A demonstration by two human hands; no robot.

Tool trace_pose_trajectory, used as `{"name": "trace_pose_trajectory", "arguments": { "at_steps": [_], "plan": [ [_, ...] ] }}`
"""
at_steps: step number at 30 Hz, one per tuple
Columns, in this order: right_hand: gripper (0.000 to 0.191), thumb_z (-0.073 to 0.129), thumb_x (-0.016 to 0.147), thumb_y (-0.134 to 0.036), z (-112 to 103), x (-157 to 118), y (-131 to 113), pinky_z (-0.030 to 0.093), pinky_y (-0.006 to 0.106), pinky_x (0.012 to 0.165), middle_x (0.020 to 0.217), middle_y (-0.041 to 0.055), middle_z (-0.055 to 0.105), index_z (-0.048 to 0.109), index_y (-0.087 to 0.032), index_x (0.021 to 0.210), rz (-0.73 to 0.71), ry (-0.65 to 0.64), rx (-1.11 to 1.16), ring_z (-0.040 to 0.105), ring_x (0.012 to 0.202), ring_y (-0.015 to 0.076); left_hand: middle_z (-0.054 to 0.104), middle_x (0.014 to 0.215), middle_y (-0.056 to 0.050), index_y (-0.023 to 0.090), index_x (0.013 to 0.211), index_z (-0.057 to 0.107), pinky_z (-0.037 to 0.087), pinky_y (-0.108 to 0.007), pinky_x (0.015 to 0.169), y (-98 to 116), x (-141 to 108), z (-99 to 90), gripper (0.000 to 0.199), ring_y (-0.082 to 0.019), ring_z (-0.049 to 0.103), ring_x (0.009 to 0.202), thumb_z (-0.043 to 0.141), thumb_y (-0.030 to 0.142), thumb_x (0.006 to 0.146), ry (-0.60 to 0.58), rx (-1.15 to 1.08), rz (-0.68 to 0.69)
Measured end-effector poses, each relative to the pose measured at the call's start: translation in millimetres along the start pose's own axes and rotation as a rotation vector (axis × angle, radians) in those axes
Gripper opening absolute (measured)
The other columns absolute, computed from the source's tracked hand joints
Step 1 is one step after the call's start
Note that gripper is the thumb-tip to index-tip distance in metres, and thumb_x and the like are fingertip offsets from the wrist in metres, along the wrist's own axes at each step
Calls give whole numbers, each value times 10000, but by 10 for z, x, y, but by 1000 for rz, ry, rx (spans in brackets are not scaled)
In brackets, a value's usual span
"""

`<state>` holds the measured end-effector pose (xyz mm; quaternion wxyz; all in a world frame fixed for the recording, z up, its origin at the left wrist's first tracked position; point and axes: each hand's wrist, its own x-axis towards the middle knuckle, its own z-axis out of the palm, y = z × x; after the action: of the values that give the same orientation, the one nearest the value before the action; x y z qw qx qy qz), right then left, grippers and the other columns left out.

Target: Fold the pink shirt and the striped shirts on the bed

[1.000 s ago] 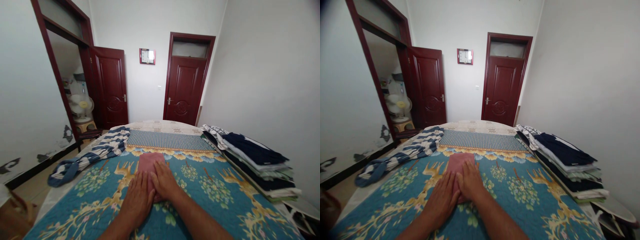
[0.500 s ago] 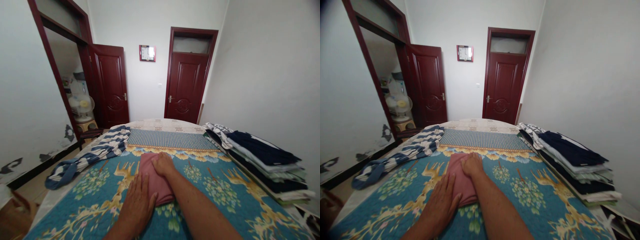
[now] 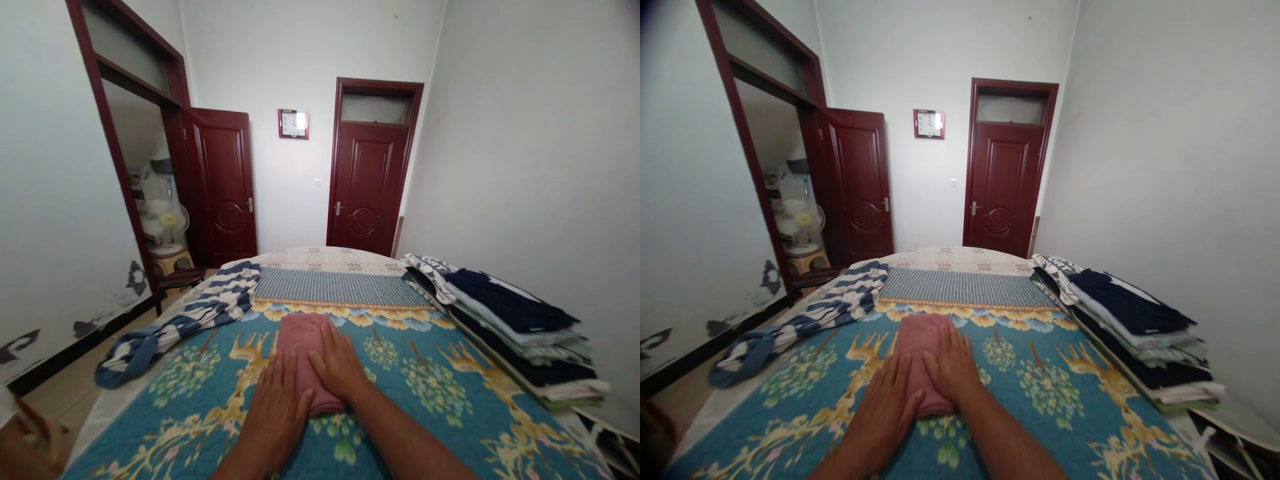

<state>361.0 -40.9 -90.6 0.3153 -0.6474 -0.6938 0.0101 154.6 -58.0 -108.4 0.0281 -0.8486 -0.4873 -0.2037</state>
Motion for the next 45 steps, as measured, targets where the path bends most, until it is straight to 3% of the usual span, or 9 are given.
{"name": "trace_pose_trajectory", "arguments": {
  "at_steps": [7, 14, 19, 22, 26, 31, 37, 42, 45],
  "plan": [
    [741, 605, 1013, -530, -6, -565, 9, 314, 698, 1263, 1679, 168, 463, 439, -239, 1674, -30, 76, -35, 433, 1552, 442, 382, 1714, -248, 68, 1652, 458, 337, -606, 1284, 53, 10, -106, 767, -411, 309, 1620, 400, 556, 1062, -78, 29, -27],
    [679, 590, 1003, -439, -82, -738, -28, 358, 653, 1246, 1584, 164, 586, 483, -246, 1646, -45, 136, -37, 538, 1469, 422, 389, 1690, -274, 43, 1644, 466, 338, -653, 1264, 132, -87, -262, 797, -435, 345, 1599, 408, 567, 1046, -91, 59, -80],
    [660, 591, 949, -351, -249, -632, -69, 513, 528, 1104, 1381, 181, 719, 549, -200, 1591, 41, 195, 57, 687, 1242, 368, 432, 1669, -279, 30, 1621, 498, 315, -657, 1271, 168, -132, -302, 819, -456, 372, 1584, 404, 596, 1036, -89, 51, -109],
    [578, 554, 950, -356, -356, -449, -75, 572, 410, 927, 1103, 125, 804, 632, -199, 1501, 190, 160, 234, 754, 1011, 304, 473, 1649, -282, 34, 1601, 520, 320, -651, 1266, 155, -117, -296, 800, -451, 404, 1571, 395, 593, 1044, -68, 11, -112],
    [394, 536, 951, -407, -432, -142, -85, 534, 324, 792, 918, 81, 806, 804, -176, 1125, 343, -10, 390, 739, 864, 258, 573, 1585, -251, 66, 1548, 573, 353, -596, 1263, 97, -54, -336, 689, -394, 496, 1517, 346, 523, 1084, -4, -59, -112],
    [359, 599, 915, -450, -376, 71, -93, 483, 303, 761, 839, 92, 793, 782, -173, 780, 398, -101, 451, 718, 867, 264, 726, 1352, -177, 145, 1337, 704, 450, -506, 1207, 26, -2, -437, 522, -293, 652, 1305, 329, 429, 1110, 110, -224, -62],
    [311, 624, 872, -455, -300, 43, -48, 453, 299, 746, 864, 58, 775, 762, -176, 878, 377, -64, 464, 678, 834, 235, 681, 1428, -180, 157, 1263, 735, 430, -544, 1220, -72, 89, -380, 429, -330, 586, 1387, 460, 410, 1053, 210, -287, -99],
    [350, 608, 828, -488, -367, 4, -35, 448, 293, 727, 851, 49, 741, 734, -163, 854, 446, -38, 662, 641, 824, 221, 787, 1146, -142, 158, 1131, 771, 535, -470, 1051, 2, 413, -570, 353, -289, 711, 1109, 485, 332, 1018, 66, -445, -84],
    [338, 660, 775, -507, -444, -8, 19, 438, 281, 676, 811, 24, 714, 700, -175, 826, 517, -12, 915, 613, 775, 198, 801, 1153, -129, 162, 1127, 785, 537, -440, 1027, 153, 621, -692, 353, -288, 726, 1109, 496, 322, 1003, 24, -552, -127]
  ]
}}
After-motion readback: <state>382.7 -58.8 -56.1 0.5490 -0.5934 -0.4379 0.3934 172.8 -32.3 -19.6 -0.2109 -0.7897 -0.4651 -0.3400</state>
